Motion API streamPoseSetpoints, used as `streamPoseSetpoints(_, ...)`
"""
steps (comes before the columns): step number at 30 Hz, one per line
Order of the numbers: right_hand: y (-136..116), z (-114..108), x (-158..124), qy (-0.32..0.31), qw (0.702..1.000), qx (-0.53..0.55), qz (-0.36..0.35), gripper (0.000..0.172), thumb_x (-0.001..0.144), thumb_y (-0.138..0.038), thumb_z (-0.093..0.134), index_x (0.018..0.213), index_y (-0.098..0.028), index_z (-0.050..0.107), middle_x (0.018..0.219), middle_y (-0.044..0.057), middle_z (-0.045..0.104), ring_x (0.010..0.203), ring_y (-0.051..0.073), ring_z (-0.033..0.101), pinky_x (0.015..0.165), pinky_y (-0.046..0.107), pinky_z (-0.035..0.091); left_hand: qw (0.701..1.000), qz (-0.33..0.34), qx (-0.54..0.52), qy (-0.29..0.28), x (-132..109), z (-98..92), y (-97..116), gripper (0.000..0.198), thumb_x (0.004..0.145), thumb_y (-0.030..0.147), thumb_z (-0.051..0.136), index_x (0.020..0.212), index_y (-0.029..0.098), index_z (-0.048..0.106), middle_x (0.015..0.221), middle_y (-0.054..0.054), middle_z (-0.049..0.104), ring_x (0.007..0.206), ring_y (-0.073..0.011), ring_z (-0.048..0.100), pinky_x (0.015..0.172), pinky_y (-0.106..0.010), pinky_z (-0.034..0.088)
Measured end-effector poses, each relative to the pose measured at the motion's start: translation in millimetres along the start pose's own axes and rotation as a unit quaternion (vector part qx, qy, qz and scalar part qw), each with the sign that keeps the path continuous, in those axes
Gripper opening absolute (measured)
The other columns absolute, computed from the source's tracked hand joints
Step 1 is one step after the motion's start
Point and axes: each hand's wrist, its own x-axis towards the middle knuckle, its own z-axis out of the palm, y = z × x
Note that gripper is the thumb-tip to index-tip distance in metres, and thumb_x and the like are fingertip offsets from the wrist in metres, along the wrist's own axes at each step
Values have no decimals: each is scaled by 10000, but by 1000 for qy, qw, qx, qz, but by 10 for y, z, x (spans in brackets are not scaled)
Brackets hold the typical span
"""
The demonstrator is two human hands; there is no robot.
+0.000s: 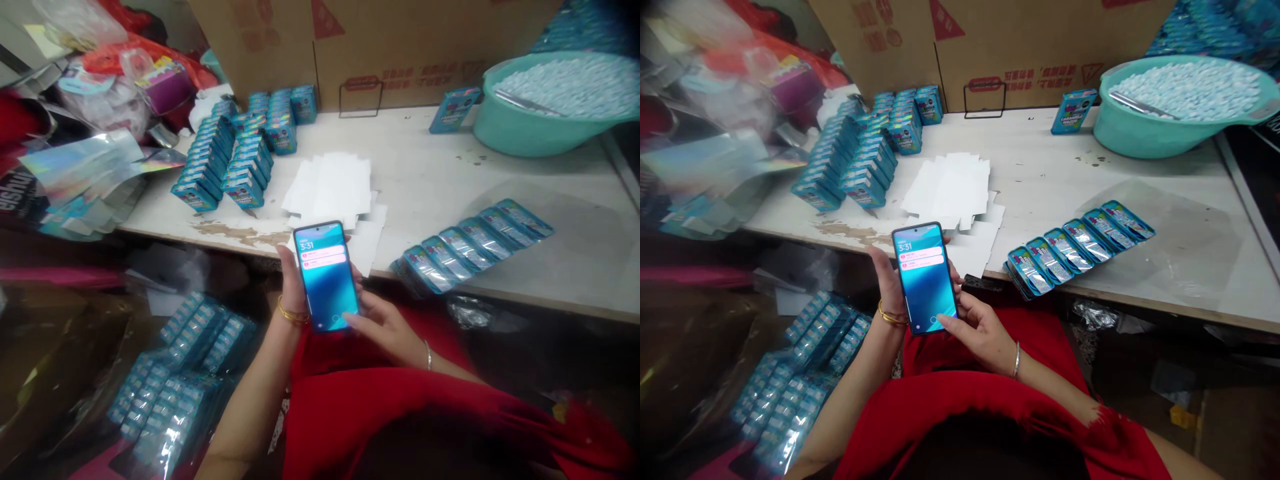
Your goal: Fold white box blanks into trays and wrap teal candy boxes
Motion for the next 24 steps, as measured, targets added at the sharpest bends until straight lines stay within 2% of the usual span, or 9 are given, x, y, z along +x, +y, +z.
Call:
streamPoseSetpoints(4, -40, -33, -7, -16, 999, -36, -2, 262, 847, -383, 613, 1031, -200, 643, 936, 31, 680, 838, 171, 649, 816, 334, 551, 1000, -4, 7, -9, -7, -13, 5, 1099, 622, 911, 163, 1242, 85, 536, 826, -155, 690, 777, -295, 676, 671, -408, 537)
streamPoseSetpoints(11, -129, -82, -24, -91, 993, -70, 1, 318, 837, -241, 638, 1148, -199, 593, 1102, 44, 669, 956, 157, 649, 893, 314, 516, 999, 7, 11, -34, -20, 17, 31, 1088, 629, 905, 183, 1246, 78, 529, 844, -173, 686, 771, -301, 675, 662, -407, 535)
streamPoseSetpoints(16, -123, -60, -9, -103, 993, -61, -4, 372, 835, -213, 638, 1198, -200, 555, 1132, 45, 663, 990, 158, 647, 928, 330, 506, 1000, 14, -1, -17, -25, 21, 27, 1077, 636, 902, 195, 1233, 74, 538, 819, -165, 688, 770, -295, 675, 669, -401, 534)
streamPoseSetpoints(24, -86, -73, -3, -86, 993, -78, 7, 389, 819, -240, 663, 1189, -176, 560, 1136, 66, 659, 991, 184, 644, 906, 341, 509, 999, 27, 21, -33, -18, 42, 27, 1085, 647, 897, 163, 1272, 78, 505, 834, -160, 688, 774, -290, 674, 696, -403, 531)
